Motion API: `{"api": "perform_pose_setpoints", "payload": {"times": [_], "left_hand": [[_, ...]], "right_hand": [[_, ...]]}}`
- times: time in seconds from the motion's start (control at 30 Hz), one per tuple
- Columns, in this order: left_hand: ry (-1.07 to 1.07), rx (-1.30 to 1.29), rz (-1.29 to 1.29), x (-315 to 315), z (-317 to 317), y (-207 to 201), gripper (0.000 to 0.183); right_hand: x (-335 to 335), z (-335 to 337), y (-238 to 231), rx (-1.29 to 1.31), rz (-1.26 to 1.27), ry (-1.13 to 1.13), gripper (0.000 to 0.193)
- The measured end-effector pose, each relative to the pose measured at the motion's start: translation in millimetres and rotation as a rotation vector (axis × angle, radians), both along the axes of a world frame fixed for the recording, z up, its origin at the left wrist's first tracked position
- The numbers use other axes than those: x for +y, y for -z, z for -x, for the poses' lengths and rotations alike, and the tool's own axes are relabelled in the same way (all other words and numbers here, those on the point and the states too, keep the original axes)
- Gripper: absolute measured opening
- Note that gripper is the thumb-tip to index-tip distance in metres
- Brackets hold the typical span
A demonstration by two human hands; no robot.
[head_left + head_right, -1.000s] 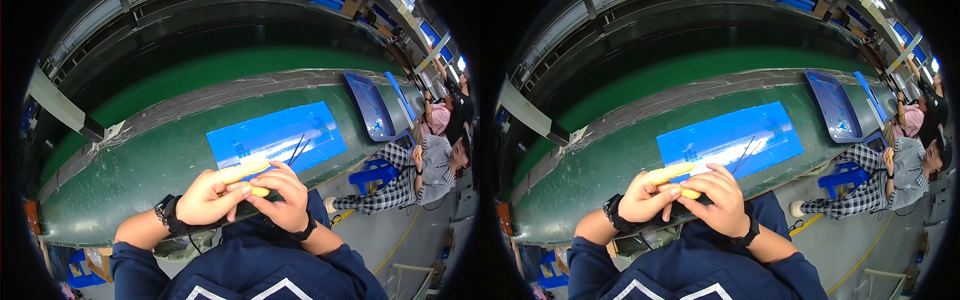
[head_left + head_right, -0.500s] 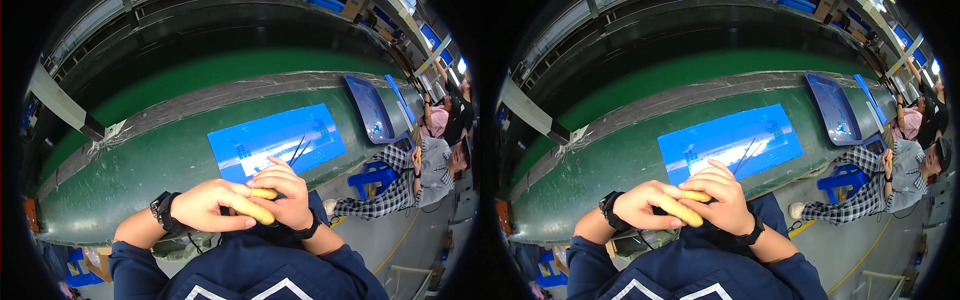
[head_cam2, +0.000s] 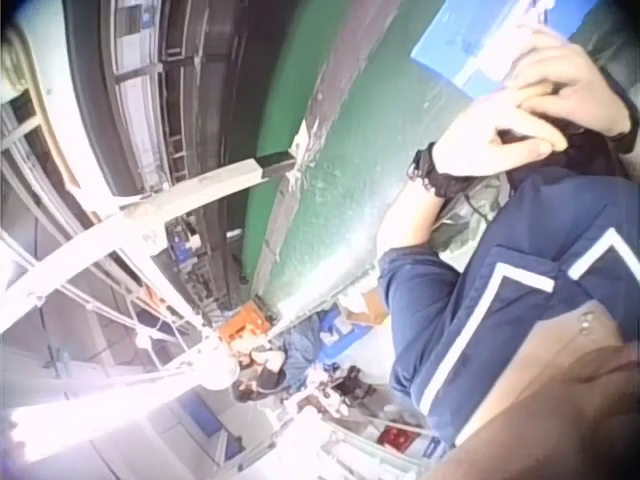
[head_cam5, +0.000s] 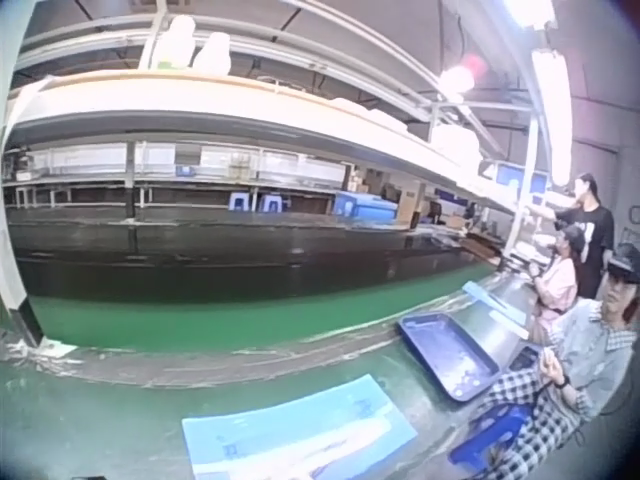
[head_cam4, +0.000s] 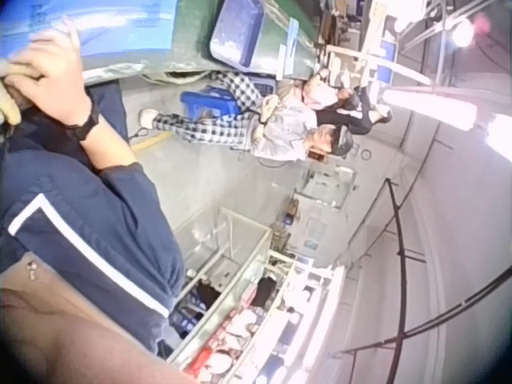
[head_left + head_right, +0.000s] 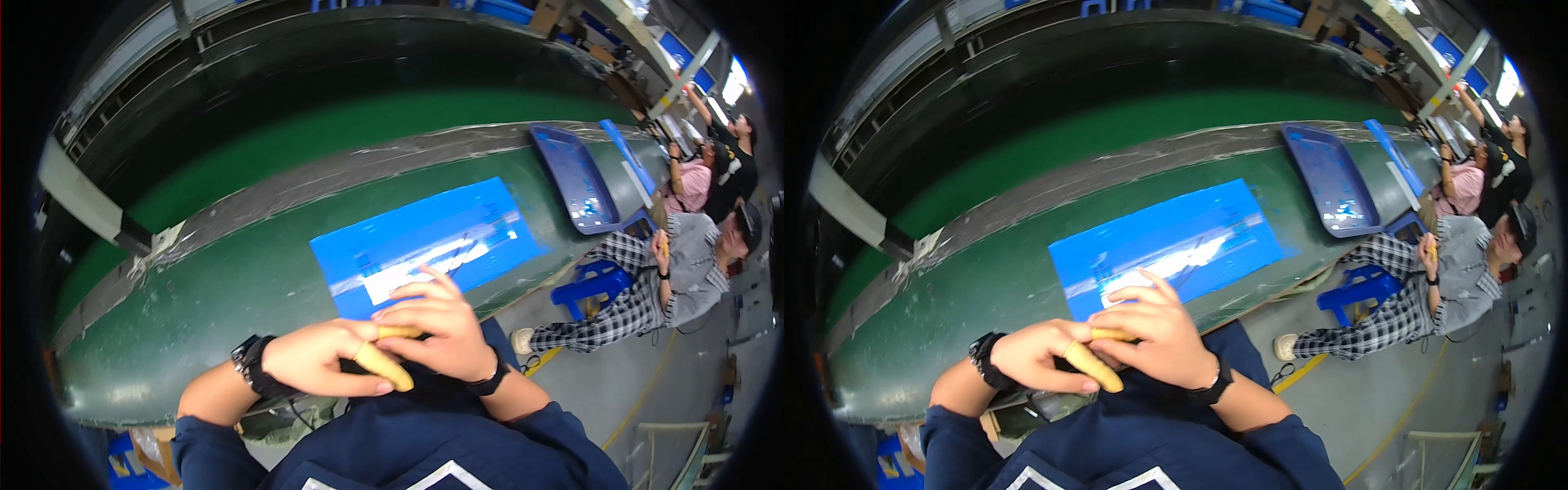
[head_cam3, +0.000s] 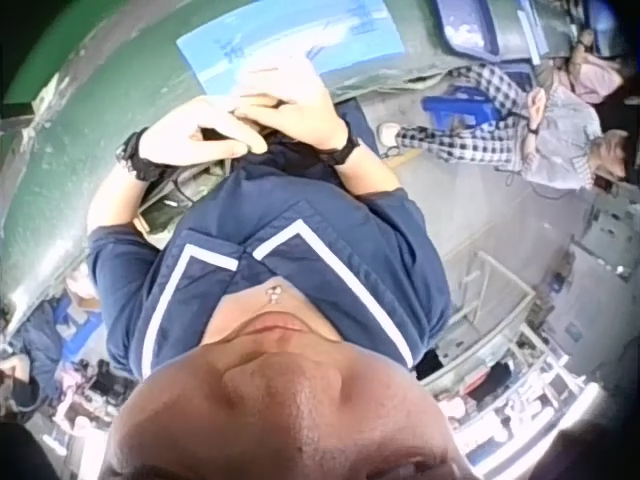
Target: The recorder is assembling an electronic component, specifically placing small parts onto a circuit board or casing using tweezers and yellow finger cots.
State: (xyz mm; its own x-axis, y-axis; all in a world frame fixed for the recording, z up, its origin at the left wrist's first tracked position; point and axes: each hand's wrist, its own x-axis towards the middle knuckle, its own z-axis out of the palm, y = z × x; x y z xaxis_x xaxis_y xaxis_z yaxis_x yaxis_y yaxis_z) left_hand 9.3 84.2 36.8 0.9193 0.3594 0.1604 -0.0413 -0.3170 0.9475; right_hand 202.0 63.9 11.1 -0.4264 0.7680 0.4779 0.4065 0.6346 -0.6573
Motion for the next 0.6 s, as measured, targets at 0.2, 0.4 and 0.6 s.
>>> {"api": "perform_pose_setpoints", "payload": {"times": [0.2, 0.4, 0.6], "left_hand": [[0.107, 0.104, 0.028, 1, -11, 2, 0.018], [0.062, 0.276, 0.206, -6, -15, 17, 0.021], [-0.025, 0.071, 0.192, -7, -26, 6, 0.019]], "right_hand": [[-10, 3, 13, 0.093, -0.039, -0.014, 0.018], [-14, 9, 40, 0.186, -0.014, -0.082, 0.027], [-16, -9, 20, 0.196, 0.038, 0.042, 0.024]]}}
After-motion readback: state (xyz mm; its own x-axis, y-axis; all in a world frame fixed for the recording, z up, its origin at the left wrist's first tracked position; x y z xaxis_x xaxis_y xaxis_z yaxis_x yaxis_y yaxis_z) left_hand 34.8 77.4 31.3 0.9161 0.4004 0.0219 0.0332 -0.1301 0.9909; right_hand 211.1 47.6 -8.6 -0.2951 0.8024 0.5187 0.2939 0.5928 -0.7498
